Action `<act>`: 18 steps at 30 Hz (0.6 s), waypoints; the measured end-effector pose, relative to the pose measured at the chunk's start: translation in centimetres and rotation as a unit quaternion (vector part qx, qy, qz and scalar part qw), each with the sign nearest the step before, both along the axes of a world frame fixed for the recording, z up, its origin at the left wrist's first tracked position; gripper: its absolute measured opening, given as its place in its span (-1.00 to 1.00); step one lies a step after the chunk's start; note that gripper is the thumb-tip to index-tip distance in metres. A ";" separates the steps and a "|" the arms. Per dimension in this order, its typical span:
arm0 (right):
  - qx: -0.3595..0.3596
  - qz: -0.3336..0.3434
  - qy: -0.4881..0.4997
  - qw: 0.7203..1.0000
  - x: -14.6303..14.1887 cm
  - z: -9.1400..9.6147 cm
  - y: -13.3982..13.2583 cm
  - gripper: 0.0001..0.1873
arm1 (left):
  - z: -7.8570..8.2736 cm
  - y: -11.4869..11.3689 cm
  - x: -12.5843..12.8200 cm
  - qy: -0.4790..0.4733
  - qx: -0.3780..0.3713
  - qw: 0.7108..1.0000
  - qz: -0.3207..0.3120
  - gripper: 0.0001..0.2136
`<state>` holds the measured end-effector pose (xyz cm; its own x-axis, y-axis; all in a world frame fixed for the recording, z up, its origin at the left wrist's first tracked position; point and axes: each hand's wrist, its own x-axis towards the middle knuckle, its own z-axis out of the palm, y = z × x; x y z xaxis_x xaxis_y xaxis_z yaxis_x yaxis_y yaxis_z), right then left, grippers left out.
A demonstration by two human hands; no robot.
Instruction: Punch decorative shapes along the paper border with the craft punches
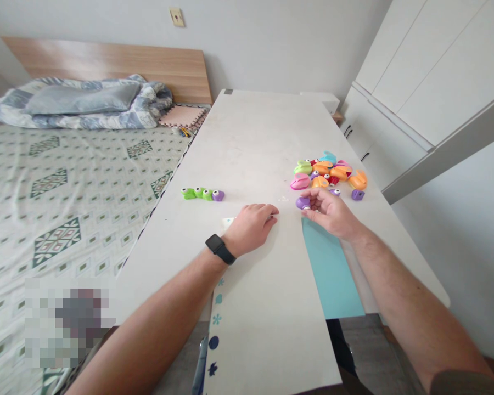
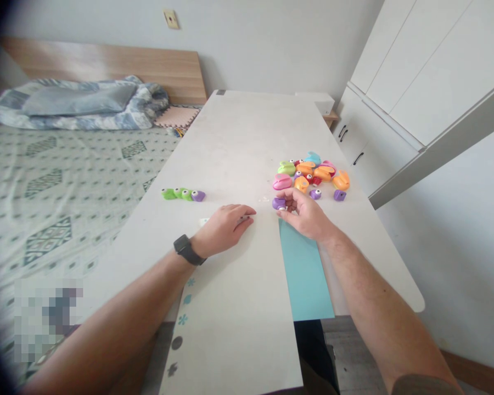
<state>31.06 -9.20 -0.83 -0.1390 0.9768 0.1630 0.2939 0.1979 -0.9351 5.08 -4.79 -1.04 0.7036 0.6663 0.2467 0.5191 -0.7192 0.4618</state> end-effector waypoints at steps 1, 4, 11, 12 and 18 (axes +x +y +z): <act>0.000 -0.001 -0.002 1.000 0.0 0.0 0.0 -0.52 | 0.0 0.0 0.0 -0.001 0.000 1.000 -0.001 -0.82; 0.001 -0.005 -0.024 1.000 -0.1 0.0 -0.1 -0.50 | 0.1 0.0 0.0 0.000 -0.001 1.000 -0.002 -0.81; -0.008 -0.017 0.011 1.000 -0.3 -0.2 -0.1 -0.58 | 0.3 -0.1 -0.1 0.001 -0.003 1.000 -0.003 -0.81; -0.009 -0.016 0.019 1.000 -0.4 -0.2 -0.1 -0.59 | 0.3 -0.1 -0.1 0.000 -0.004 1.000 -0.004 -0.81; -0.008 -0.025 0.025 0.999 -0.4 -0.4 0.1 -0.60 | 0.5 -0.2 0.0 0.002 -0.011 1.000 -0.003 -0.81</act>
